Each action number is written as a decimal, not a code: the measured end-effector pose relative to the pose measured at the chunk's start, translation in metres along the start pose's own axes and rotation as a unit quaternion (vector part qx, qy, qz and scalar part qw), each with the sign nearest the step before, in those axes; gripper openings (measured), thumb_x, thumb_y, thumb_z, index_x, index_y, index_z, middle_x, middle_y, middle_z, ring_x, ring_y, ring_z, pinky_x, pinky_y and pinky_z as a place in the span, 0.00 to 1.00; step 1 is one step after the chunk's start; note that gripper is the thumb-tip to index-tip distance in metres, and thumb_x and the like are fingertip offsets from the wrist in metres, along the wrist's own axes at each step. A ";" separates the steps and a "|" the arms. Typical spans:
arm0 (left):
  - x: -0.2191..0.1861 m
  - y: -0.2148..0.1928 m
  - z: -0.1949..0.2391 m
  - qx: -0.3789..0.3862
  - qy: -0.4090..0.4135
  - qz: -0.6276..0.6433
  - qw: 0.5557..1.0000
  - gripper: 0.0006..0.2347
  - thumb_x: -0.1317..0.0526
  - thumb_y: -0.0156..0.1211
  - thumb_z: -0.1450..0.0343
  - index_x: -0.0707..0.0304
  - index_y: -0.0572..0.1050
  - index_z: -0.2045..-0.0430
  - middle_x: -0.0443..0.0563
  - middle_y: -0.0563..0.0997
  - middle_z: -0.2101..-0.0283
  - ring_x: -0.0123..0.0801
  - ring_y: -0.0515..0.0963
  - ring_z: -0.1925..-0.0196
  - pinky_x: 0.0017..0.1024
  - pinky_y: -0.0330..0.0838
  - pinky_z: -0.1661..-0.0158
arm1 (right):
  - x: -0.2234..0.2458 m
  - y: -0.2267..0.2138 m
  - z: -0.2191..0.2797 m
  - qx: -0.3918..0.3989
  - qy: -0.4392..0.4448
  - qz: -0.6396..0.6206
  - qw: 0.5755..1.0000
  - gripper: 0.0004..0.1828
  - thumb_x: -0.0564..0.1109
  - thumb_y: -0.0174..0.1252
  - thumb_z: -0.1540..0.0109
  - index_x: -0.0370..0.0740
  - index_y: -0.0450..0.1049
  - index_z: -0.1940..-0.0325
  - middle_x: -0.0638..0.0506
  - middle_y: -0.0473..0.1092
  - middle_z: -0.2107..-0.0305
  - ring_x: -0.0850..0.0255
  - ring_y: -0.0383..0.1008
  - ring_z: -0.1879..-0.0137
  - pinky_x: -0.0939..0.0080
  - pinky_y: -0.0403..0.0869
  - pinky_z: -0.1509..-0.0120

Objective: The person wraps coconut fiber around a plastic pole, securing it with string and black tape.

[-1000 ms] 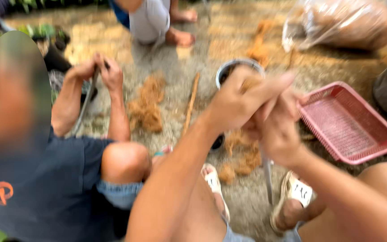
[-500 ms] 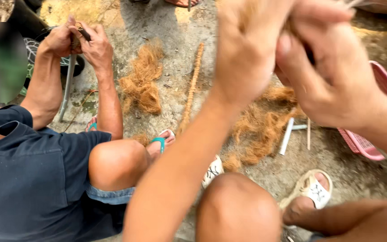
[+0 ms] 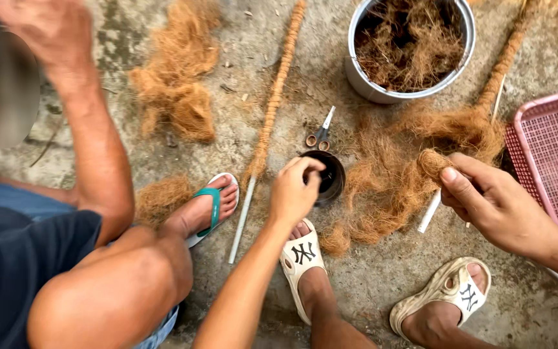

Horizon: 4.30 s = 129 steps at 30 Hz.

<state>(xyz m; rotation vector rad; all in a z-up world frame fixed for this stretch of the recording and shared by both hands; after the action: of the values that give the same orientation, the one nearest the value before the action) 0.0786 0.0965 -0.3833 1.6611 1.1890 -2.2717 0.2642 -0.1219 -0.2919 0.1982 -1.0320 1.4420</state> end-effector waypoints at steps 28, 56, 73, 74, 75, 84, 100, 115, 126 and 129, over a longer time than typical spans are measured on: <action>-0.190 -0.123 -0.012 0.224 0.056 0.252 0.940 0.19 0.59 0.48 0.24 0.66 0.70 0.38 0.46 0.72 0.66 0.27 0.72 0.64 0.25 0.70 0.57 | 0.094 -0.052 0.047 -0.057 -0.199 -0.114 0.972 0.16 0.53 0.43 0.29 0.41 0.63 0.66 0.59 0.56 0.78 0.69 0.56 0.73 0.65 0.61 0.72; -0.440 -0.153 0.052 0.286 0.166 0.218 0.918 0.16 0.51 0.50 0.21 0.68 0.75 0.54 0.38 0.62 0.77 0.20 0.62 0.75 0.22 0.58 0.72 | 0.205 -0.078 0.182 0.143 -0.327 -0.440 0.824 0.26 0.61 0.41 0.31 0.57 0.59 0.29 0.59 0.54 0.78 0.73 0.46 0.81 0.72 0.45 0.81; -0.376 -0.180 0.072 0.288 0.147 0.216 0.921 0.24 0.51 0.50 0.22 0.68 0.67 0.35 0.37 0.60 0.75 0.19 0.59 0.74 0.20 0.56 0.73 | 0.189 -0.134 0.188 -0.010 -0.379 -0.376 0.846 0.21 0.60 0.38 0.28 0.43 0.59 0.65 0.60 0.55 0.82 0.70 0.50 0.84 0.72 0.52 0.86; -0.370 -0.184 0.072 0.278 0.141 0.218 0.925 0.24 0.51 0.50 0.22 0.68 0.67 0.35 0.38 0.60 0.75 0.20 0.60 0.74 0.20 0.56 0.73 | 0.186 -0.141 0.189 -0.024 -0.372 -0.383 0.845 0.20 0.59 0.38 0.29 0.43 0.59 0.65 0.60 0.55 0.82 0.70 0.50 0.84 0.72 0.52 0.87; -0.363 -0.189 0.072 0.268 0.134 0.220 0.928 0.24 0.50 0.49 0.23 0.67 0.67 0.35 0.38 0.61 0.76 0.20 0.60 0.74 0.20 0.56 0.73 | 0.182 -0.150 0.191 -0.045 -0.365 -0.384 0.847 0.20 0.59 0.37 0.29 0.43 0.59 0.64 0.61 0.55 0.82 0.70 0.50 0.84 0.71 0.52 0.86; -0.266 -0.232 0.109 0.171 0.048 0.212 0.961 0.22 0.52 0.48 0.23 0.71 0.74 0.42 0.40 0.62 0.77 0.22 0.61 0.75 0.22 0.58 0.73 | 0.133 -0.202 0.206 -0.123 -0.369 -0.396 0.832 0.21 0.61 0.36 0.24 0.43 0.59 0.58 0.61 0.53 0.78 0.72 0.49 0.80 0.72 0.51 0.83; -0.203 -0.287 0.115 0.074 -0.016 0.201 0.977 0.14 0.59 0.51 0.24 0.71 0.72 0.50 0.48 0.67 0.74 0.25 0.64 0.76 0.24 0.58 0.76 | 0.110 -0.197 0.202 -0.130 -0.366 -0.384 0.838 0.20 0.59 0.38 0.27 0.42 0.63 0.58 0.60 0.55 0.81 0.71 0.50 0.83 0.69 0.52 0.86; -0.461 -0.136 0.094 0.276 0.220 0.081 0.932 0.12 0.51 0.53 0.24 0.60 0.72 0.61 0.39 0.70 0.76 0.18 0.67 0.75 0.21 0.62 0.74 | 0.177 -0.089 0.234 0.125 -0.395 -0.411 0.812 0.27 0.61 0.45 0.29 0.57 0.59 0.26 0.60 0.55 0.76 0.73 0.47 0.79 0.71 0.47 0.80; -0.420 -0.148 0.083 0.258 0.166 0.143 0.941 0.11 0.54 0.56 0.25 0.64 0.71 0.62 0.41 0.70 0.74 0.21 0.70 0.74 0.23 0.67 0.71 | 0.176 -0.097 0.214 0.074 -0.381 -0.377 0.841 0.19 0.61 0.40 0.29 0.44 0.61 0.60 0.61 0.53 0.80 0.72 0.48 0.82 0.68 0.47 0.83; -0.401 -0.156 0.083 0.242 0.140 0.168 0.945 0.10 0.55 0.56 0.25 0.63 0.71 0.62 0.41 0.71 0.74 0.20 0.71 0.73 0.23 0.69 0.70 | 0.173 -0.111 0.211 0.060 -0.409 -0.366 0.834 0.21 0.62 0.39 0.28 0.44 0.61 0.60 0.62 0.52 0.81 0.71 0.48 0.82 0.69 0.48 0.83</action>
<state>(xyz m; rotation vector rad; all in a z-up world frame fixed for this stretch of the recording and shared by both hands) 0.1008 0.0094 0.0455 2.2075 0.3267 -2.2701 0.2306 -0.1624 -0.0023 1.2520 -1.3227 0.6732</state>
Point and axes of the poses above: each hand's wrist, its own z-axis away from the middle knuckle, its own y-axis out of the palm, x = y × z, the point moved 7 cm from there along -z, towards the middle knuckle
